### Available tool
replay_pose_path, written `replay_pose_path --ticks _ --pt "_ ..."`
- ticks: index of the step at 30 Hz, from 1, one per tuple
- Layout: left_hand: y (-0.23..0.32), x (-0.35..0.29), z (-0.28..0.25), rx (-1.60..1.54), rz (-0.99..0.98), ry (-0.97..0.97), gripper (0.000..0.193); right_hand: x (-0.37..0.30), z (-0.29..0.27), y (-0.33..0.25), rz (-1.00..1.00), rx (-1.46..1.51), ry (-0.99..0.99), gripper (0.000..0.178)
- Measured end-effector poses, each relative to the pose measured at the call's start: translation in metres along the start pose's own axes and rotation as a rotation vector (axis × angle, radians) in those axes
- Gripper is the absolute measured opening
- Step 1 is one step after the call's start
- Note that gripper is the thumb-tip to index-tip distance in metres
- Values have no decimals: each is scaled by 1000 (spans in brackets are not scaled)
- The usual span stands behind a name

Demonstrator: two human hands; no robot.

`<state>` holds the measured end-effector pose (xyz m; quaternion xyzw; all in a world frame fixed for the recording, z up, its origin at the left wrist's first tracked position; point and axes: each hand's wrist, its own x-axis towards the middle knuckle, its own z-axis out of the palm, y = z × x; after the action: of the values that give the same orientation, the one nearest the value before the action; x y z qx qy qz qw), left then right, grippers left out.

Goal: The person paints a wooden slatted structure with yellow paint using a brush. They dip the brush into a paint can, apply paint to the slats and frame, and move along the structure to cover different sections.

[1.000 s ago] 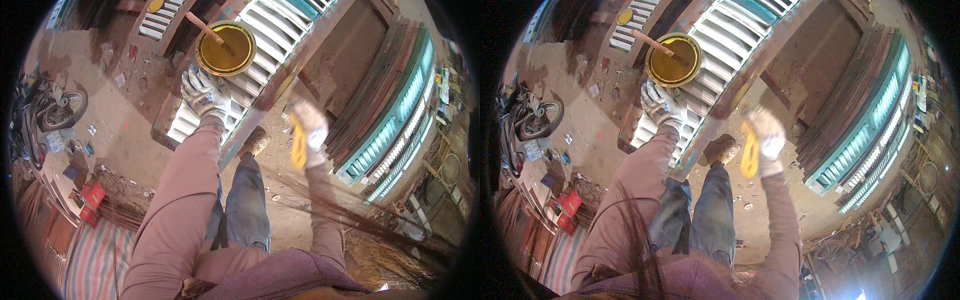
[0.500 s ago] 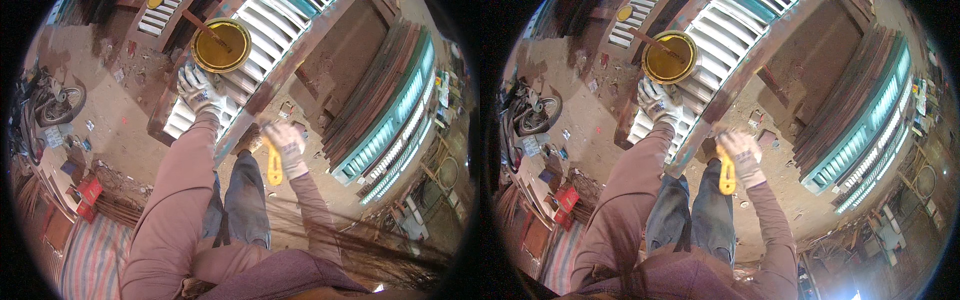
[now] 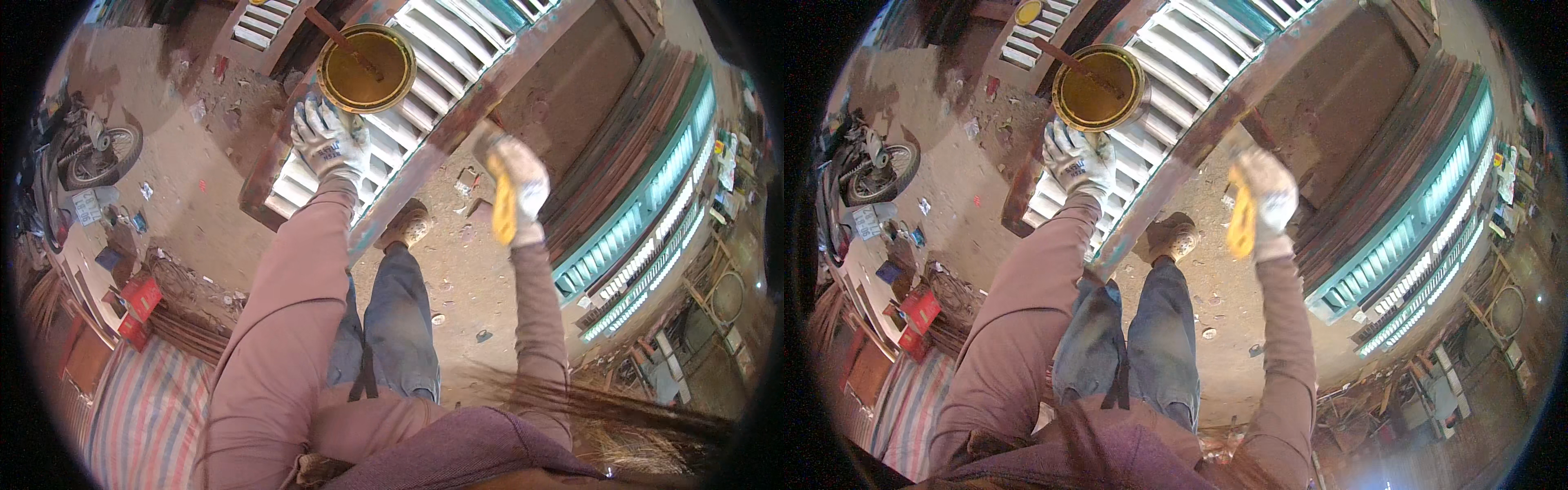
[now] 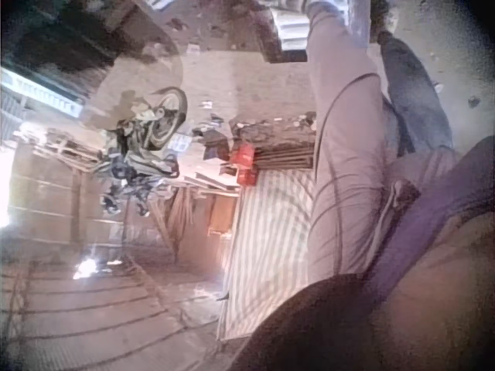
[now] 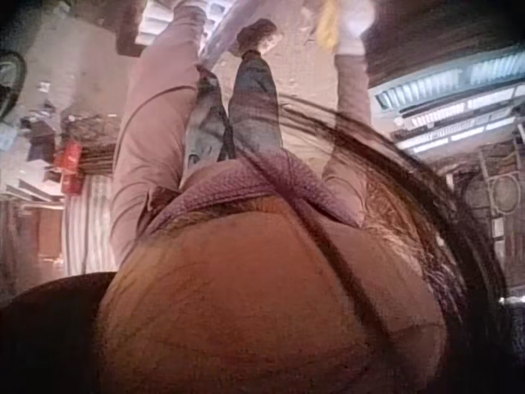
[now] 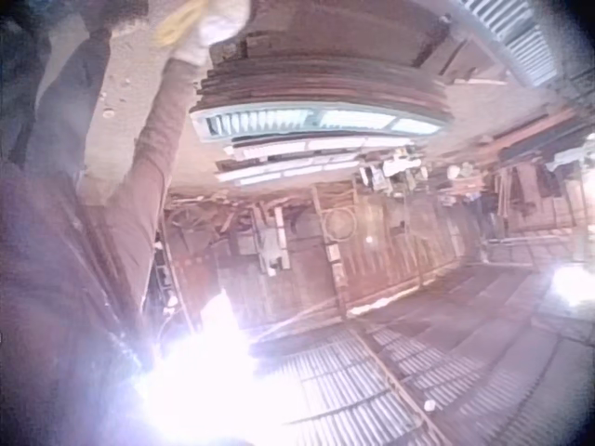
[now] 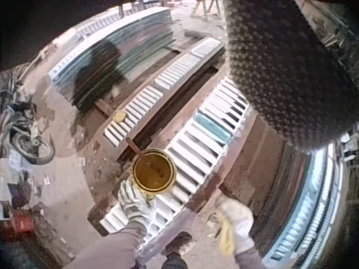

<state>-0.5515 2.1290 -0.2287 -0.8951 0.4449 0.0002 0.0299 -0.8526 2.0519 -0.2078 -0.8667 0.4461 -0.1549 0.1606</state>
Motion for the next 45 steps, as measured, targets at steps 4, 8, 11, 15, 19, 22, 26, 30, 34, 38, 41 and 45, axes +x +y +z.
replay_pose_path --ticks 4,8,11,15,19,22,26,30,34,38,41,45 --pt "8 2 -2 -14 14 10 74 70 -16 49 -30 -143 71 32" --pt "7 2 4 -8 25 45 73 27 19 5 228 394 -32 31" --pt "1 -1 -2 19 -10 -2 72 -26 0 -53 -73 235 -221 34" --pt "8 2 -1 -50 51 52 78 -113 15 -67 267 522 -224 27" --pt "3 -1 -7 5 36 20 77 -47 13 -57 819 705 223 26" --pt "6 2 -2 -40 25 55 80 -5 37 -12 1050 897 276 33" --pt "5 2 1 -14 11 40 84 57 43 25 779 651 572 28" --pt "5 1 0 -20 9 26 83 64 15 52 358 352 312 24" --pt "7 2 2 -33 2 -16 82 34 -9 28 3 101 107 29" --pt "7 1 -4 -55 -11 -36 84 -63 22 -14 -14 400 -43 38" --pt "5 2 -11 -3 -13 -100 87 -87 46 -57 849 664 68 28" --pt "7 3 -8 -13 29 -118 94 -70 71 -74 1412 1684 414 42"
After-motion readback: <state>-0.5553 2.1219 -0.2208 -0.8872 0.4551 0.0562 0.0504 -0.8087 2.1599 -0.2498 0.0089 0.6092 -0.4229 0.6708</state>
